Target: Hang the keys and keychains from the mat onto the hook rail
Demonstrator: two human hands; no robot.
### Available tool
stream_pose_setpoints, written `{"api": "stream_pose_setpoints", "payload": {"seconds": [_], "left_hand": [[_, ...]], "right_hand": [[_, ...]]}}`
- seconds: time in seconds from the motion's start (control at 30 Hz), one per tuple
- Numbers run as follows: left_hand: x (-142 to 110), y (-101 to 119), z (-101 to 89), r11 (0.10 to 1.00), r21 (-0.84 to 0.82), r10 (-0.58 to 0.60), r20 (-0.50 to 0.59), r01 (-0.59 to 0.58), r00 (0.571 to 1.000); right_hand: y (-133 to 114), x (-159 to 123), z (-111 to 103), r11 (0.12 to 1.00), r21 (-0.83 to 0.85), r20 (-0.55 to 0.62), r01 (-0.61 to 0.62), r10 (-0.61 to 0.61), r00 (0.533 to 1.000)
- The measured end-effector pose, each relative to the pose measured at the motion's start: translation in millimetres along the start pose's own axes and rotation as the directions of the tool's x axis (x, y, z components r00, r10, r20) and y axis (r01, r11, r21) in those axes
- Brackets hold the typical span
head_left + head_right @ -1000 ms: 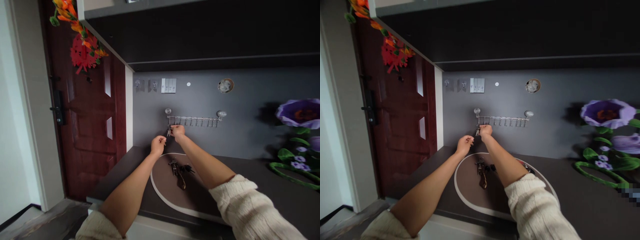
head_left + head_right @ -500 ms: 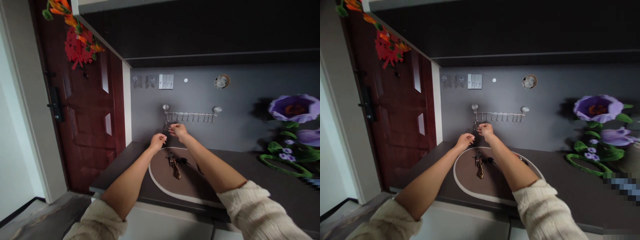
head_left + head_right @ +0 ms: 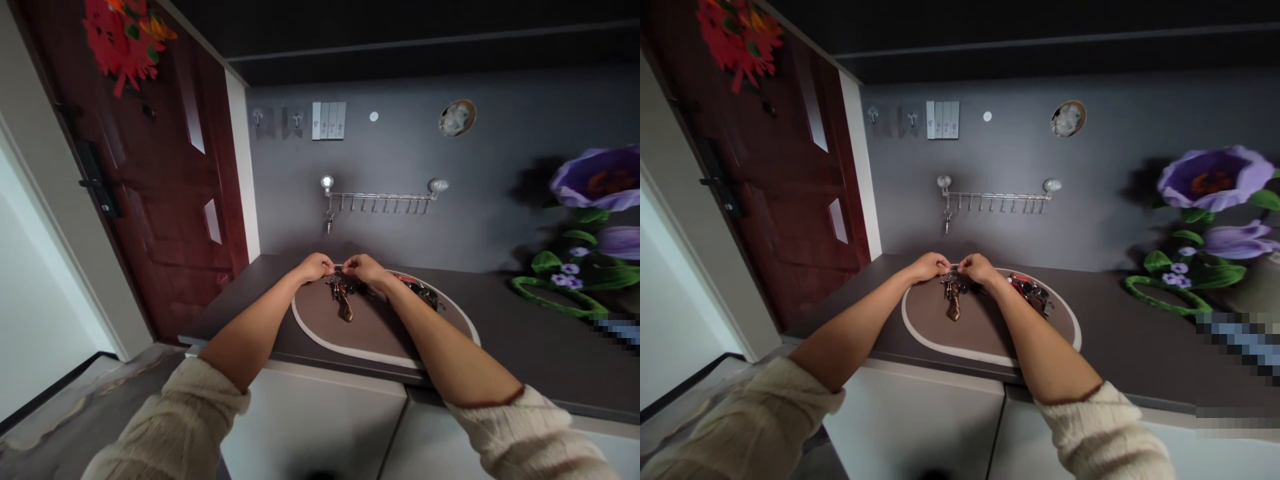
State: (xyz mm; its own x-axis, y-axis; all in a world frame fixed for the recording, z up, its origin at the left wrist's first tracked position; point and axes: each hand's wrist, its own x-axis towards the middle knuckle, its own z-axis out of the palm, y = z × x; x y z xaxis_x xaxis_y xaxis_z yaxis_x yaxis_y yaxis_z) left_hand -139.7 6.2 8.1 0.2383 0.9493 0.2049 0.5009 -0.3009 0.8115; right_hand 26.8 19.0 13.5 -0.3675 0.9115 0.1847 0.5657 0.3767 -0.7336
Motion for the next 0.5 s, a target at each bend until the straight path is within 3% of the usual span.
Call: {"api": "stream_pose_setpoints", "payload": {"seconds": [0.1,0.23,0.5], "left_hand": [[0.6,-2.9,0.9,0.997,0.07,0.038,0.02,-0.039,0.999],[2.1,-5.7,2.9,0.985,0.146,0.088,0.045,-0.094,0.995],[3.2,-6.4,5.2,0.949,0.26,0.179,0.016,-0.177,0.984]], "right_hand": [[2.5,2.0,2.9,0.993,-0.116,0.059,0.022,-0.015,0.998],[2.3,2.6,6.4,0.966,-0.254,0.048,0.049,-0.038,0.998],[-0.5,0.6,7.5,0.96,-0.276,0.028,0.049,-0.043,0.999]]}}
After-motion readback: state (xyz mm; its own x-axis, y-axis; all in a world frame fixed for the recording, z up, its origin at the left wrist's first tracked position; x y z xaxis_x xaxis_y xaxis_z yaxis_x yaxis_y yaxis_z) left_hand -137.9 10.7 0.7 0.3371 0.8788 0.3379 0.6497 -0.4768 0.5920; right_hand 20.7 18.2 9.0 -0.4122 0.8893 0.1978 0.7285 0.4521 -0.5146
